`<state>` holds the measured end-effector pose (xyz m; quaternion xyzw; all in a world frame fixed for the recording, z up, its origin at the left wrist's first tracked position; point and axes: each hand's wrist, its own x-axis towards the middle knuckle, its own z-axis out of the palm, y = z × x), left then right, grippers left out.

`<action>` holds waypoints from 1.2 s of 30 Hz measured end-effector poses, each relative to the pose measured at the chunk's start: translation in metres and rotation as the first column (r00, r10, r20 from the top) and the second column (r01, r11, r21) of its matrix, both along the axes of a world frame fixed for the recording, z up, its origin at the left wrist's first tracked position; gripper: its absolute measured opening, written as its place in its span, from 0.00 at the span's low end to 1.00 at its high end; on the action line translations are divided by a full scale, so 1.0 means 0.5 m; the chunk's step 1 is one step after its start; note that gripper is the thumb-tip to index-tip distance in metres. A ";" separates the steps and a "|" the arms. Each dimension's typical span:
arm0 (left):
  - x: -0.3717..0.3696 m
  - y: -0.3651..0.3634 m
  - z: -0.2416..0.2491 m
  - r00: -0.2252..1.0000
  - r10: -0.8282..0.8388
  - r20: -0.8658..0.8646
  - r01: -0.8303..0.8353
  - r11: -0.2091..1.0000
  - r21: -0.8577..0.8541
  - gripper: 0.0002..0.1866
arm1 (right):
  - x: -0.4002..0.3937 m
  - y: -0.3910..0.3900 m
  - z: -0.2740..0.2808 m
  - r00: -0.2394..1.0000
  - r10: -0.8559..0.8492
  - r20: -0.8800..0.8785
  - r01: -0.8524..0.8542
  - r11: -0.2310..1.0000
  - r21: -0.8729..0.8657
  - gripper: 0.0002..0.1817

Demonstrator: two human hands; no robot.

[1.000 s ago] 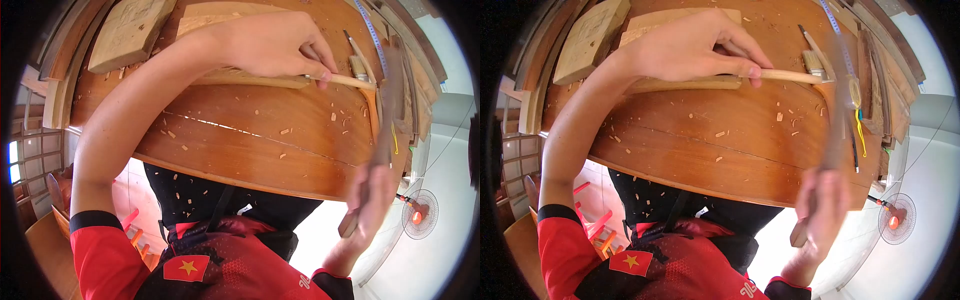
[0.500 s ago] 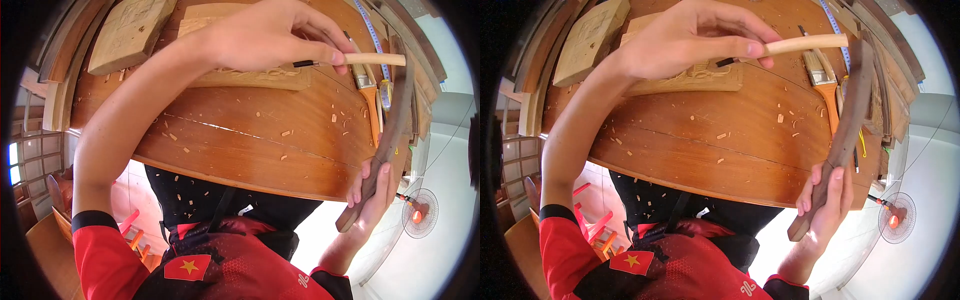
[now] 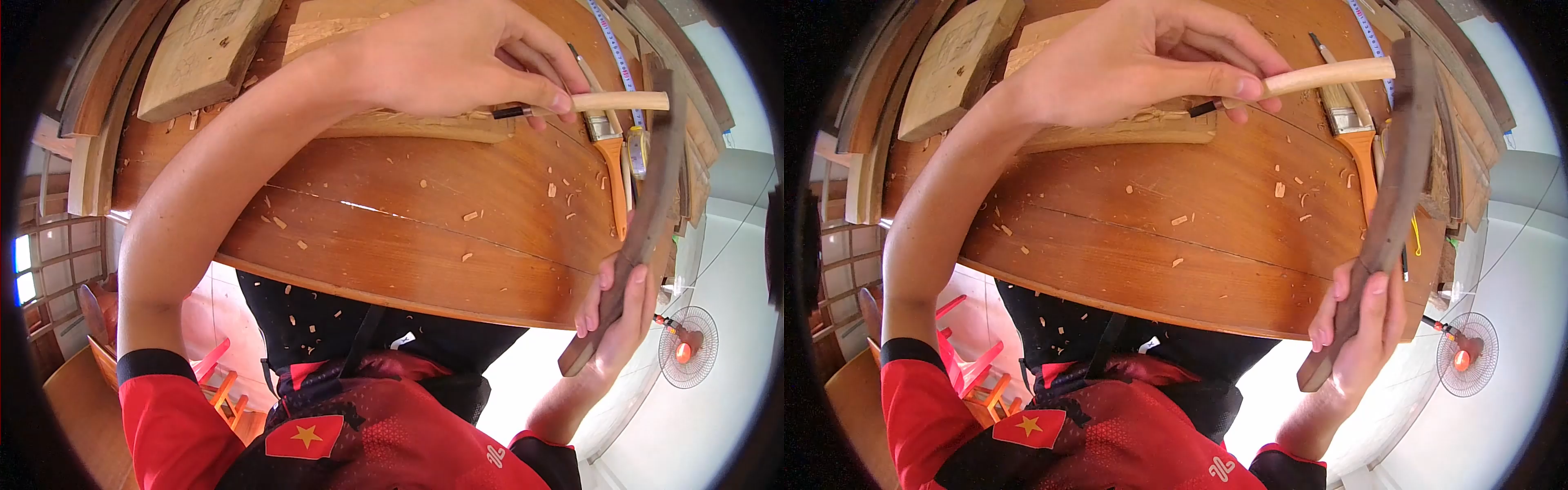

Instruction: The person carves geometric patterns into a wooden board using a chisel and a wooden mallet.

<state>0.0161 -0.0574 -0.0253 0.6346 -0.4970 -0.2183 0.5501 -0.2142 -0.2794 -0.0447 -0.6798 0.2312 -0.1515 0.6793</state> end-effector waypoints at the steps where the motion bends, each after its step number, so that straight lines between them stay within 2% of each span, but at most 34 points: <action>1: 0.001 -0.001 -0.002 1.000 -0.004 0.000 0.004 1.000 -0.005 0.17 | 0.000 -0.005 0.002 0.999 0.018 0.028 -0.018 1.000 0.004 0.27; 3: 0.020 -0.007 -0.006 0.995 -0.077 -0.067 0.076 0.997 -0.023 0.16 | 0.002 -0.010 0.006 0.995 0.055 0.085 -0.056 0.998 0.012 0.27; 5: 0.028 -0.007 -0.014 0.995 -0.091 -0.046 0.090 0.996 -0.019 0.16 | 0.000 -0.005 0.001 0.998 0.063 -0.017 -0.063 0.998 -0.026 0.30; 6: 0.005 -0.004 0.001 0.998 -0.037 0.045 0.037 0.999 -0.003 0.16 | -0.001 -0.003 0.000 0.996 0.064 -0.067 -0.067 0.997 -0.045 0.31; 8: 0.002 -0.001 0.005 0.997 -0.022 0.077 0.022 1.000 -0.002 0.15 | 0.000 -0.007 0.004 0.999 0.036 -0.038 -0.039 0.996 -0.080 0.31; 9: 0.021 -0.002 -0.004 0.998 -0.061 0.021 0.061 0.998 -0.015 0.16 | 0.003 -0.007 0.008 0.999 0.025 -0.023 -0.027 0.995 -0.096 0.31; 10: 0.031 -0.007 -0.019 0.999 -0.045 0.023 0.046 0.999 -0.018 0.16 | 0.014 0.001 0.025 0.997 -0.021 0.080 0.021 1.000 -0.003 0.28; 13: 0.039 -0.032 -0.053 0.992 0.069 0.106 -0.072 0.997 0.023 0.17 | 0.029 0.004 0.027 0.992 -0.121 0.034 0.124 0.985 -0.119 0.30; 14: 0.043 -0.034 -0.058 0.988 0.096 0.121 -0.104 0.993 0.061 0.17 | 0.017 -0.005 0.012 0.996 -0.066 -0.052 0.056 0.984 -0.167 0.29; 17: 0.011 -0.006 0.000 0.991 0.115 0.067 -0.126 0.973 0.193 0.17 | 0.021 -0.055 0.046 0.985 -0.046 -0.167 0.011 0.979 -0.206 0.29; 19: 0.000 -0.003 -0.003 0.985 0.139 0.099 -0.154 0.974 0.167 0.17 | 0.054 -0.045 0.074 0.993 -0.094 0.071 0.105 0.980 -0.171 0.28; 24: 0.028 -0.010 -0.007 0.998 0.022 0.051 -0.029 0.987 0.158 0.16 | 0.060 -0.049 0.066 0.964 0.058 -0.260 -0.117 0.969 -0.217 0.22; 26: 0.030 -0.001 0.007 1.000 -0.021 0.015 0.017 0.967 0.255 0.16 | 0.063 -0.052 0.064 0.993 -0.007 -0.115 -0.012 0.986 -0.164 0.20; 27: 0.033 0.001 0.035 0.999 -0.048 -0.011 0.049 0.936 0.347 0.16 | 0.058 -0.053 0.060 0.994 -0.003 -0.107 -0.015 0.986 -0.168 0.20; 28: 0.032 -0.005 0.028 0.999 -0.038 0.009 0.033 0.943 0.332 0.16 | 0.054 -0.054 0.055 0.995 0.000 -0.099 -0.017 0.985 -0.172 0.21; 29: 0.032 -0.011 0.022 0.999 -0.028 0.029 0.017 0.948 0.317 0.16 | 0.047 -0.051 0.051 0.986 0.064 -0.155 -0.094 0.976 -0.196 0.22; 30: 0.026 -0.025 -0.035 0.996 0.027 0.089 -0.043 0.981 0.188 0.16 | 0.042 -0.043 0.048 0.970 0.124 -0.210 -0.169 0.962 -0.216 0.24; 31: 0.027 -0.023 -0.041 0.996 0.030 0.087 -0.043 0.987 0.156 0.16 | 0.038 -0.038 0.046 0.946 0.184 -0.266 -0.248 0.941 -0.231 0.26; 32: 0.028 -0.020 -0.047 0.996 0.033 0.086 -0.043 0.991 0.123 0.16 | 0.030 -0.045 0.054 0.963 0.096 -0.252 -0.155 0.961 -0.227 0.27; 33: 0.034 -0.002 -0.008 0.999 -0.025 0.026 0.020 0.982 0.189 0.16 | 0.034 -0.042 0.060 0.986 0.080 -0.143 -0.106 0.977 -0.183 0.27; 35: 0.036 0.003 -0.006 0.999 -0.046 -0.007 0.047 0.982 0.183 0.17 | 0.046 -0.038 0.072 0.996 0.024 0.089 -0.017 0.996 -0.082 0.25; 36: 0.036 -0.009 -0.040 1.000 -0.012 0.020 0.009 0.994 0.113 0.17 | 0.045 -0.042 0.071 0.999 0.007 0.039 -0.004 0.995 -0.099 0.22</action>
